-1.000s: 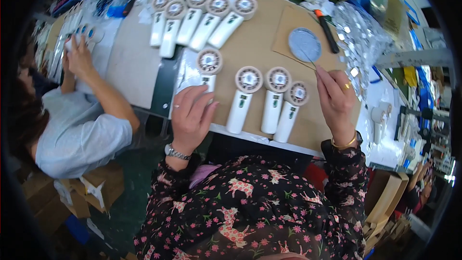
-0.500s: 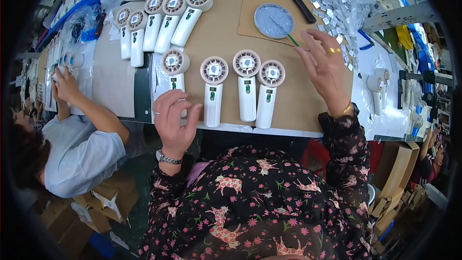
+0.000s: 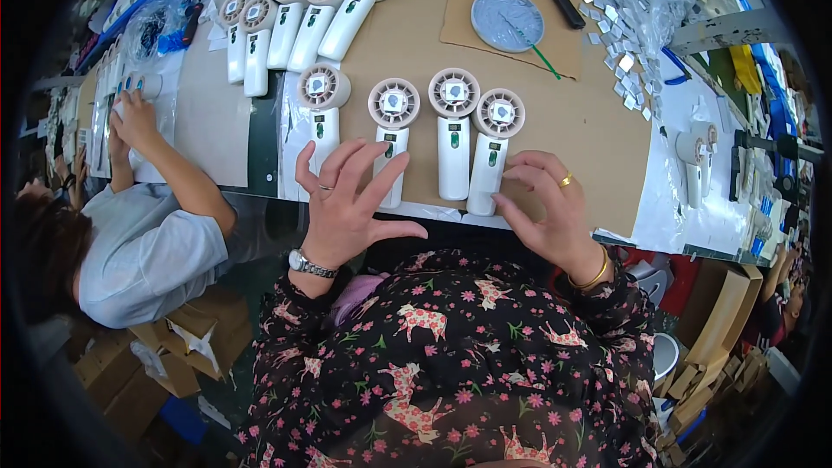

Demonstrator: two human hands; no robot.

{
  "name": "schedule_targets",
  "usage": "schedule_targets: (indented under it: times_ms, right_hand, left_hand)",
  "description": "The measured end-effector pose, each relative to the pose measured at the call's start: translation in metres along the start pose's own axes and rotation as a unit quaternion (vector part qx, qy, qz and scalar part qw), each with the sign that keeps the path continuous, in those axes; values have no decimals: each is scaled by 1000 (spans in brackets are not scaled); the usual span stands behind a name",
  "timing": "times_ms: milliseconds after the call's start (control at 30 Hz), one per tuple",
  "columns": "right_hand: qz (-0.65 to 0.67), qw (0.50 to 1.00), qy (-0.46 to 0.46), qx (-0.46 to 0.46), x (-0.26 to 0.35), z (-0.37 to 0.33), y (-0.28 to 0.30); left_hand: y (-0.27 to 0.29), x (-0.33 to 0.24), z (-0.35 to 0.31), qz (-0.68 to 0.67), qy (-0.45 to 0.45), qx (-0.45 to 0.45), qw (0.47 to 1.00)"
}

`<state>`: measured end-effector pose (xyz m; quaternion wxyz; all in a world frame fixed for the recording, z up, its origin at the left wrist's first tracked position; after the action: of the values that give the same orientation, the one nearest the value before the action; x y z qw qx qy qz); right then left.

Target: Assembling and inspecting small handheld electronic beauty devices at a factory workstation.

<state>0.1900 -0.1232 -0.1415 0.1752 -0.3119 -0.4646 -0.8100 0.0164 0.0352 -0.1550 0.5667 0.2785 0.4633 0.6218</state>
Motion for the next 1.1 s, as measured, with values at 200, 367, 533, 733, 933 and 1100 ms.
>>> schedule_targets:
  times_ms: [200,367,533,733,933,1100]
  right_hand:
    - [-49,992,109,44,20,8,-9]
    - [-72,972,172,144,37,21,-36]
    - [-62,952,223,201,38,35,-63]
    - [-55,947,216,230,25,44,-84]
    - [-41,943,221,246,29,48,-91]
    - [-44,941,232,241,35,60,-106]
  left_hand:
    - [-10,8,-3,44,18,28,998]
    - [-15,-1,-1,54,-27,17,998]
    - [-28,-6,1,79,-73,42,993]
    - [-30,1,-4,90,-62,37,993]
    - [-23,10,-3,105,-43,9,994]
    - [-28,23,-7,57,-39,16,997]
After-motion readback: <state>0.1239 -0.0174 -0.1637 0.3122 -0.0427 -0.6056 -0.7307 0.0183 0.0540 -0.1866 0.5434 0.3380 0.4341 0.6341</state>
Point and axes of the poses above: each hand's wrist, its own z-axis towards the middle knuckle, its own y-axis out of the back of the hand, x = y × z, the point moved 10 cm from there along z, towards the middle knuckle, and after that the axes turned 4 degrees about z, right-handed, at the moved point
